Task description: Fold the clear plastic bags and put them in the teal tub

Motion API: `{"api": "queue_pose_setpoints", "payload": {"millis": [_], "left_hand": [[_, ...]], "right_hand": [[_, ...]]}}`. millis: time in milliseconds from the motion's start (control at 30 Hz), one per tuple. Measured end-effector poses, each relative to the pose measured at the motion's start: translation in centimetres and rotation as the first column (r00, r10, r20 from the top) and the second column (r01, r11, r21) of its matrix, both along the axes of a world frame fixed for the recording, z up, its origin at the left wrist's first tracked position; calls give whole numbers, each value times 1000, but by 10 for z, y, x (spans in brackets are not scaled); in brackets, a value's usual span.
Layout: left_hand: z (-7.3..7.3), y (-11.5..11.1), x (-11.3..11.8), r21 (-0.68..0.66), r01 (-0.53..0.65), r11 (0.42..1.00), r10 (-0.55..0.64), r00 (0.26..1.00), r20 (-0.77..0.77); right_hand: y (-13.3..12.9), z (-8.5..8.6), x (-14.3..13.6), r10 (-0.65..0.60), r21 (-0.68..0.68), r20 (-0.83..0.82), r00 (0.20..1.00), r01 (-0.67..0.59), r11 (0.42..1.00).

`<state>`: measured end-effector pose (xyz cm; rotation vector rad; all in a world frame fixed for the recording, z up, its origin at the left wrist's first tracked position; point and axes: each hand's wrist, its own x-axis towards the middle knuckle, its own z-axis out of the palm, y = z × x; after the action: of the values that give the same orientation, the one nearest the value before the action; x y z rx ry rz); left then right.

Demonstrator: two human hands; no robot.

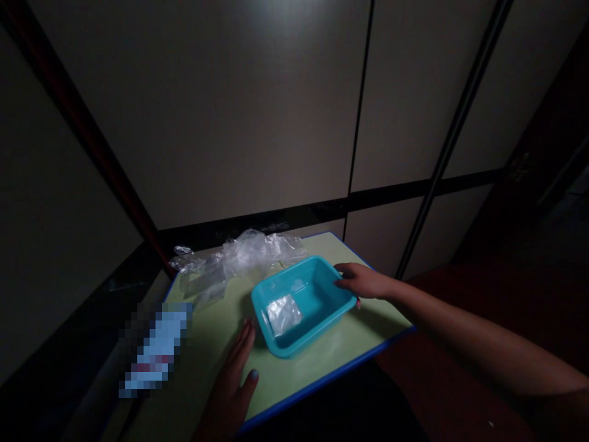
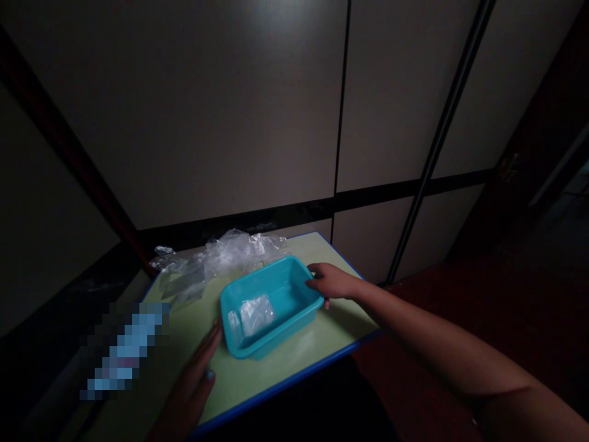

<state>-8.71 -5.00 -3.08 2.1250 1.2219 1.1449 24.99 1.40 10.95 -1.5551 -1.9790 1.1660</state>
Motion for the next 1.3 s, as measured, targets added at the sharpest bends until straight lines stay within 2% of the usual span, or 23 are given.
{"api": "queue_pose_setpoints", "payload": {"millis": [167, 400, 533, 667, 800, 933, 1100, 1300], "left_hand": [[15, -3, 6, -6, 0, 1000, 0, 997, -72], [11, 3, 13, 77, -67, 995, 82, 973, -215], [10, 5, 15, 102, -49, 994, 83, 926, -368], [7, 4, 17, 117, -34, 993, 87, 871, -483], [2, 4, 18, 189, -20, 982, 117, 848, -518], [0, 7, 16, 250, 4, 968, 132, 841, -524], [0, 8, 14, 255, 17, 967, 124, 839, -529], [-2, 6, 13, 296, 37, 955, 138, 826, -547]], "right_hand": [[16, 9, 38, -188, 52, 26, 982, 186, 981], [56, 24, 116, -443, 198, 175, 879, 409, 891], [79, 28, 138, -534, 198, 213, 818, 499, 844], [104, 25, 141, -578, 165, 209, 789, 554, 816], [131, 18, 138, -585, 175, 230, 778, 558, 811], [158, 10, 137, -571, 175, 258, 779, 544, 821], [186, 1, 133, -537, 152, 310, 785, 517, 843], [209, -5, 113, -506, 152, 323, 800, 483, 862]]}}
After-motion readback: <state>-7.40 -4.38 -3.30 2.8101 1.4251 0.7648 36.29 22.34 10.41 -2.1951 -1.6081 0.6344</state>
